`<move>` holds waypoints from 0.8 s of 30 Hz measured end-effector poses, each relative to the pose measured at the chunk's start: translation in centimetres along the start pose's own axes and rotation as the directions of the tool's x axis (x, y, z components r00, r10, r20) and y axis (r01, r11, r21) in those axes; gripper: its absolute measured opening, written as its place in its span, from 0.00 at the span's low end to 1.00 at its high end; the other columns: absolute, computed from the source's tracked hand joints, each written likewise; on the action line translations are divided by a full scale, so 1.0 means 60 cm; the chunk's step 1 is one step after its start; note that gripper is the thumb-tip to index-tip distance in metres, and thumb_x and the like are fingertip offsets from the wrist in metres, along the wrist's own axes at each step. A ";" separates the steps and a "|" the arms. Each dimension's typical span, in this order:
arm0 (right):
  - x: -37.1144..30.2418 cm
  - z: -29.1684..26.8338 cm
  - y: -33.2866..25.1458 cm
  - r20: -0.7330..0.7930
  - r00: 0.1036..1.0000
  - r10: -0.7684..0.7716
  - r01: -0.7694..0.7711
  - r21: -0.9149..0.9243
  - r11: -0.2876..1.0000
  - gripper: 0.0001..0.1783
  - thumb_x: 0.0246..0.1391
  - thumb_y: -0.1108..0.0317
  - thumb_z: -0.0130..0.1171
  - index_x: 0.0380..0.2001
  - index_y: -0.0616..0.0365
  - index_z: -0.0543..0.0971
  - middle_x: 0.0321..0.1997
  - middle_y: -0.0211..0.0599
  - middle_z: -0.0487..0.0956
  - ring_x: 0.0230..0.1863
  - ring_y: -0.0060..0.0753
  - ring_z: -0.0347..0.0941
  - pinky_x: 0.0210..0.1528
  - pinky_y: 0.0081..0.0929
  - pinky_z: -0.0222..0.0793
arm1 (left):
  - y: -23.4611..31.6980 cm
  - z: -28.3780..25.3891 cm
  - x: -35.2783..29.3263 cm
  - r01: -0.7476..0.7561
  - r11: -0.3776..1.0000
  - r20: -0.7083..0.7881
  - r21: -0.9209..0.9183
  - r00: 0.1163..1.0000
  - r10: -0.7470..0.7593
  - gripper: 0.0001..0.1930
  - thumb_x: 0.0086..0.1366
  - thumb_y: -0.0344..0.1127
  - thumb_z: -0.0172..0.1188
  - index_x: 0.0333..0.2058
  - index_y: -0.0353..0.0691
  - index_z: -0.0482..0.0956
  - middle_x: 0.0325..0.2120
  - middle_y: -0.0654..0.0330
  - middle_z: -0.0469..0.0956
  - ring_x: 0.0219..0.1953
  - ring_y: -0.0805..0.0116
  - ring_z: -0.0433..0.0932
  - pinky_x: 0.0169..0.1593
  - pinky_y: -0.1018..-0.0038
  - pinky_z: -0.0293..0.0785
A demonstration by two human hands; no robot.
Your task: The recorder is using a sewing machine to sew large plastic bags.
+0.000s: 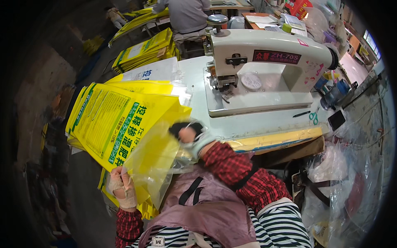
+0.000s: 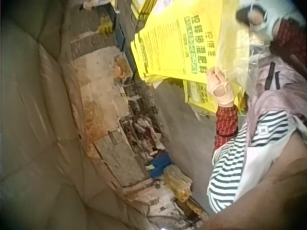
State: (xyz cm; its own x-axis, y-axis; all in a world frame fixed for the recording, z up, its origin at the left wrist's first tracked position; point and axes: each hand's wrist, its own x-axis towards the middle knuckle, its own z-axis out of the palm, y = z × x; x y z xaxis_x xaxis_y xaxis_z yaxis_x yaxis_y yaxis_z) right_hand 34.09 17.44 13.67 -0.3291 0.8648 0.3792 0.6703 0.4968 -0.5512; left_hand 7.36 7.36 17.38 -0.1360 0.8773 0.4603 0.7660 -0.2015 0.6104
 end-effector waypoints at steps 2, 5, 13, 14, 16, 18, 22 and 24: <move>0.006 0.019 -0.001 0.021 1.000 -0.004 0.001 0.108 0.994 0.12 0.47 0.74 0.52 0.37 0.55 0.78 0.36 0.43 0.79 0.39 0.44 0.76 0.41 0.35 0.71 | -0.009 -0.009 -0.013 -0.059 0.996 -0.025 0.062 0.998 0.061 0.07 0.64 0.31 0.52 0.31 0.34 0.75 0.21 0.54 0.73 0.24 0.61 0.74 0.30 0.70 0.69; 0.046 0.009 0.040 -0.288 0.897 0.336 -0.209 0.392 0.896 0.08 0.47 0.71 0.54 0.33 0.54 0.76 0.32 0.45 0.78 0.33 0.49 0.75 0.35 0.37 0.70 | -0.020 -0.022 -0.046 -0.057 0.991 0.059 0.119 0.997 0.051 0.05 0.62 0.29 0.52 0.32 0.35 0.76 0.22 0.53 0.74 0.25 0.58 0.75 0.30 0.67 0.69; 0.105 0.029 0.018 -0.190 0.965 -0.180 0.144 -0.187 0.972 0.11 0.49 0.67 0.52 0.35 0.55 0.80 0.38 0.47 0.77 0.43 0.48 0.73 0.44 0.39 0.70 | -0.020 -0.096 -0.111 0.797 0.581 0.387 -0.165 0.594 -0.705 0.06 0.63 0.31 0.52 0.35 0.36 0.76 0.24 0.56 0.74 0.24 0.64 0.74 0.27 0.74 0.67; 0.103 0.034 0.009 -0.140 0.969 -0.206 0.190 -0.121 0.974 0.10 0.48 0.64 0.53 0.31 0.54 0.81 0.34 0.47 0.78 0.40 0.49 0.74 0.42 0.39 0.70 | -0.012 -0.118 -0.103 0.462 0.886 0.229 0.044 0.859 -0.459 0.06 0.63 0.30 0.52 0.36 0.37 0.75 0.24 0.56 0.73 0.24 0.63 0.73 0.27 0.74 0.67; 0.094 0.051 -0.015 -0.042 0.977 -0.209 0.202 -0.129 0.971 0.09 0.47 0.65 0.54 0.30 0.54 0.81 0.31 0.46 0.78 0.37 0.49 0.75 0.39 0.40 0.71 | 0.015 -0.143 -0.082 0.127 0.895 0.048 0.427 0.985 -0.163 0.08 0.61 0.26 0.51 0.39 0.38 0.74 0.29 0.55 0.72 0.30 0.61 0.73 0.30 0.72 0.68; 0.078 0.066 -0.041 -0.027 0.959 -0.281 0.275 -0.142 0.951 0.08 0.47 0.65 0.54 0.29 0.54 0.80 0.29 0.46 0.78 0.35 0.49 0.75 0.35 0.41 0.70 | 0.048 -0.131 -0.065 -0.111 0.852 0.046 0.511 0.994 0.102 0.11 0.58 0.26 0.53 0.41 0.37 0.73 0.33 0.53 0.72 0.35 0.57 0.72 0.35 0.68 0.71; 0.040 0.068 -0.093 0.057 0.927 -0.370 0.374 -0.107 0.921 0.07 0.47 0.66 0.53 0.24 0.55 0.77 0.26 0.47 0.76 0.32 0.49 0.74 0.31 0.42 0.68 | 0.065 0.008 -0.072 -0.233 0.972 0.428 -0.031 0.876 0.224 0.12 0.61 0.34 0.52 0.41 0.39 0.75 0.35 0.51 0.75 0.39 0.53 0.74 0.42 0.63 0.72; 0.019 0.049 -0.096 0.106 0.928 -0.358 0.372 -0.192 0.908 0.07 0.46 0.66 0.54 0.26 0.56 0.78 0.27 0.45 0.77 0.32 0.49 0.74 0.33 0.40 0.69 | -0.007 0.037 -0.076 0.181 0.906 0.533 0.383 0.758 -0.376 0.13 0.64 0.38 0.49 0.42 0.40 0.76 0.37 0.49 0.76 0.41 0.55 0.75 0.44 0.63 0.72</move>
State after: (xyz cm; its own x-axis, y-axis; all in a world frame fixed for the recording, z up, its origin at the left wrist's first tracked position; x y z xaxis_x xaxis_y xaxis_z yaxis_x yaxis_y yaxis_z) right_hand 27.93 15.78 15.09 -0.6159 0.6322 0.4701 0.6138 0.7591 -0.2168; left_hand 9.04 4.40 13.61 -0.0566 0.9728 -0.2246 0.9098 0.1429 0.3896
